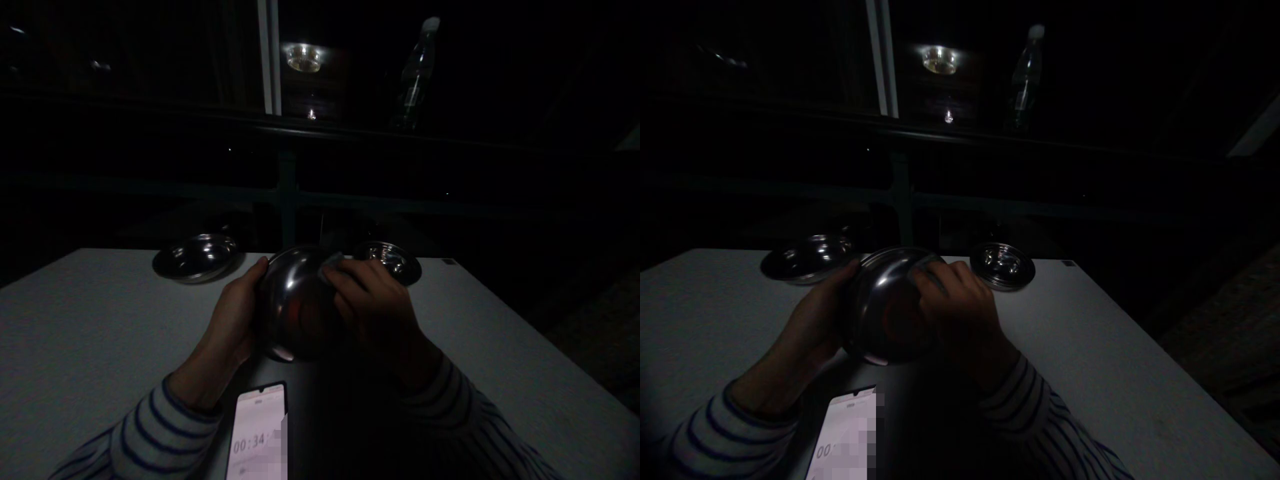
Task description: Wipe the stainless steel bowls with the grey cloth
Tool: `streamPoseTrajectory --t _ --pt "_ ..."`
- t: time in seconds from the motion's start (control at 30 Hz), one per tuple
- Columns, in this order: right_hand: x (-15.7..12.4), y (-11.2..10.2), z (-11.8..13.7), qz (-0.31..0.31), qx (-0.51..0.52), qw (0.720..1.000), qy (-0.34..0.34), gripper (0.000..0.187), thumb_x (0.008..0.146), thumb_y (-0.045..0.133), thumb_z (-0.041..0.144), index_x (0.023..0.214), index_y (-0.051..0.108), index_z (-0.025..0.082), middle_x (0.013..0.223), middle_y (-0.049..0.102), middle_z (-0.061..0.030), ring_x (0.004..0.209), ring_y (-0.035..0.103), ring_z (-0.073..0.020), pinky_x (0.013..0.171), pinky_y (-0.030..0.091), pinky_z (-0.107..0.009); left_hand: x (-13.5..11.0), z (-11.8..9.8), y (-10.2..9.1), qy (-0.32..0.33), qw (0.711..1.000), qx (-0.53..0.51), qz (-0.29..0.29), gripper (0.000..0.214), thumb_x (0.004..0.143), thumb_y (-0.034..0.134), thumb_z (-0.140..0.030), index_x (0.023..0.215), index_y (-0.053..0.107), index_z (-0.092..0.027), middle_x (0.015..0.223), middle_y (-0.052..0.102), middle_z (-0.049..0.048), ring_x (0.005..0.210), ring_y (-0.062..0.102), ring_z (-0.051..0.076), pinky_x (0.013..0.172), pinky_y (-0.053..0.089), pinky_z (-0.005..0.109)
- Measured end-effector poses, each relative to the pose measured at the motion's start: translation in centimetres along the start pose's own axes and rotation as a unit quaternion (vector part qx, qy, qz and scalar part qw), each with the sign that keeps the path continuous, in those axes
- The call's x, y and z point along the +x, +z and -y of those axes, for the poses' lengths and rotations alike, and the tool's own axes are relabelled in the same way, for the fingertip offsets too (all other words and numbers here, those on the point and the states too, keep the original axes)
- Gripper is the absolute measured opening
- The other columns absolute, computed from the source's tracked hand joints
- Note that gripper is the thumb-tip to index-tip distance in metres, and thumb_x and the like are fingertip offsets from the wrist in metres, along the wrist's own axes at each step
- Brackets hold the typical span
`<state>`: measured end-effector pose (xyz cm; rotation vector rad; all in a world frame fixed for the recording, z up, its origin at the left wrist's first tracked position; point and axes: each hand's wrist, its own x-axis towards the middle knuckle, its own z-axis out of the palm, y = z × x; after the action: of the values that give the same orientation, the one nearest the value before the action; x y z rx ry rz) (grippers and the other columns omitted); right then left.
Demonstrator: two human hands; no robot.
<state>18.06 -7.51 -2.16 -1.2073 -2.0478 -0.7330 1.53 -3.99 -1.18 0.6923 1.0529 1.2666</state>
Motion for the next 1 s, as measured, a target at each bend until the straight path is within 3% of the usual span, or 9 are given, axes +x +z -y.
streamPoseTrajectory --t 0.1,0.27,0.47,0.63,0.8,0.93,1.0 --pt "0.0 -0.1 -0.9 0.004 -0.014 0.999 0.031 0.027 0.082 0.046 0.013 0.103 0.063 0.013 0.099 0.063 -0.0076 0.085 0.051 -0.0190 0.069 0.041 -0.030 0.1 -0.3 0.0 -0.015 1.000 -0.018 -0.004 0.017 0.075 0.057 -0.029 0.072 0.065 -0.014 0.058 0.067 0.0031 0.049 0.062 0.016 0.045 0.049 0.025" --pt "-0.1 0.0 0.4 0.008 0.002 0.999 -0.047 0.026 0.085 0.047 0.027 0.105 0.061 0.019 0.098 0.065 -0.0034 0.076 0.051 -0.0177 0.059 0.038 -0.029 0.1 -0.4 -0.1 -0.020 0.999 -0.025 0.003 0.018 0.076 0.057 -0.029 0.069 0.065 -0.014 0.055 0.065 0.0023 0.044 0.059 0.014 0.041 0.047 0.022" --pt "-0.1 0.1 -0.6 0.008 -0.047 0.998 0.027 0.025 0.082 0.048 0.014 0.101 0.064 0.014 0.097 0.065 -0.0070 0.082 0.052 -0.0197 0.066 0.040 -0.030 -0.1 -0.6 0.1 -0.010 1.000 -0.023 -0.017 0.017 0.076 0.056 -0.027 0.073 0.065 -0.014 0.057 0.066 0.0027 0.046 0.061 0.015 0.043 0.049 0.023" --pt "0.0 0.1 0.5 0.003 0.004 0.999 -0.042 0.027 0.083 0.048 0.023 0.106 0.061 0.018 0.100 0.065 -0.0039 0.077 0.051 -0.0186 0.059 0.038 -0.030 0.1 -0.1 0.0 -0.008 1.000 -0.016 -0.011 0.016 0.073 0.060 -0.029 0.069 0.065 -0.014 0.054 0.065 0.0015 0.044 0.059 0.014 0.041 0.046 0.022" --pt "0.0 0.3 0.1 0.005 -0.023 0.999 0.025 0.027 0.082 0.047 0.014 0.104 0.063 0.014 0.100 0.065 -0.0072 0.083 0.052 -0.0197 0.065 0.041 -0.031 0.2 0.3 -0.1 -0.002 1.000 0.024 -0.007 0.018 0.073 0.060 -0.031 0.074 0.066 -0.014 0.059 0.067 0.0035 0.049 0.062 0.017 0.046 0.050 0.026" --pt "0.1 0.1 0.2 -0.002 0.015 0.999 -0.039 0.028 0.083 0.050 0.027 0.107 0.062 0.018 0.104 0.064 -0.0042 0.081 0.051 -0.0190 0.061 0.041 -0.029 0.1 -0.2 0.1 -0.029 1.000 -0.004 0.001 0.019 0.076 0.057 -0.028 0.066 0.064 -0.013 0.051 0.063 0.0025 0.042 0.058 0.014 0.041 0.048 0.023" --pt "0.1 -0.1 -0.3 0.018 0.034 0.999 -0.030 0.028 0.083 0.049 0.023 0.108 0.062 0.018 0.106 0.063 -0.0052 0.084 0.052 -0.0190 0.064 0.043 -0.029 0.2 -0.7 0.0 -0.030 0.999 -0.025 0.004 0.019 0.078 0.054 -0.027 0.068 0.064 -0.014 0.053 0.064 0.0023 0.043 0.058 0.014 0.040 0.048 0.023"
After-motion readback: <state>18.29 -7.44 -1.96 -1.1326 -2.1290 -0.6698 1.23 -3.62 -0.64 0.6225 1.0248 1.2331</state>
